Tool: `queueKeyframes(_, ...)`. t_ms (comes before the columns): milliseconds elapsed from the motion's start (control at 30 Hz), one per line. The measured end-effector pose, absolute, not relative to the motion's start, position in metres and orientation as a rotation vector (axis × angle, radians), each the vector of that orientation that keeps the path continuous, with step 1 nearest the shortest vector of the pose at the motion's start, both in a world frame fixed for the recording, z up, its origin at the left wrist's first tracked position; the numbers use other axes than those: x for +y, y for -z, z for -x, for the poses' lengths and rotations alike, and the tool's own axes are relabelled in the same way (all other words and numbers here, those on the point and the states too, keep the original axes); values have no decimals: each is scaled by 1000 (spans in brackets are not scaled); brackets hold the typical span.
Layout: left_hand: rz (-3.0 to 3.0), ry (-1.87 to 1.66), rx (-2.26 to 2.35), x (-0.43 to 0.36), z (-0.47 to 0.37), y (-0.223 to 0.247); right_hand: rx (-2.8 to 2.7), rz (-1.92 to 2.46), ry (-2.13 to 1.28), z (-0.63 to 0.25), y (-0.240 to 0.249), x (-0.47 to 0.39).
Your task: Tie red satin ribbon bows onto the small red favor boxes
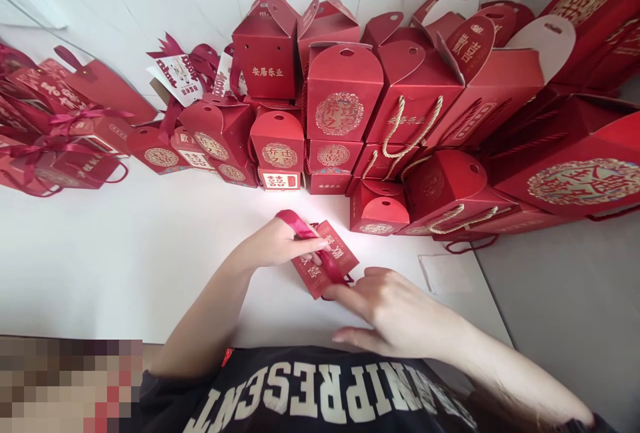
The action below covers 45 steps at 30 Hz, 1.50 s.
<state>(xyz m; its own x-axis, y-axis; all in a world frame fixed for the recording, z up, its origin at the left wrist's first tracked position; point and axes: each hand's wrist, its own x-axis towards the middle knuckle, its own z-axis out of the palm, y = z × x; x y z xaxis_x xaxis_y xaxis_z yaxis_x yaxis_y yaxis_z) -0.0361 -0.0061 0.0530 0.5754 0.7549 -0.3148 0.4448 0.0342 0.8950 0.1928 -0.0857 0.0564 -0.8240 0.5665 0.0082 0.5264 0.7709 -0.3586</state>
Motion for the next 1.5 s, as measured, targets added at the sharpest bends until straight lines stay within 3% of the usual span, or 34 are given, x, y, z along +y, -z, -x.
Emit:
queueKeyframes(167,-1459,-331,986,-6,38,-52,-2358,1336,-666,-190,-50,-73)
queueKeyframes(433,-1417,-361,1006,-7,35,-54,-2163,1284,-482,-172,-22,-68)
queueKeyframes(767,-1383,-341,982,-6,36,-54,-2117,1171,-1054,-180,-43,-43)
queueKeyframes(1100,-1377,-301,926,-4,41,-53,-2042,1020,-1135,-184,-32,-25)
queueKeyframes(1233,-1338,-300,902,-4,43,-52,-2028,1013,-1022,-185,-29,-30)
queueKeyframes(1500,-1339,-293,940,-3,43,-51,-2310,839,-473,-193,-25,-49)
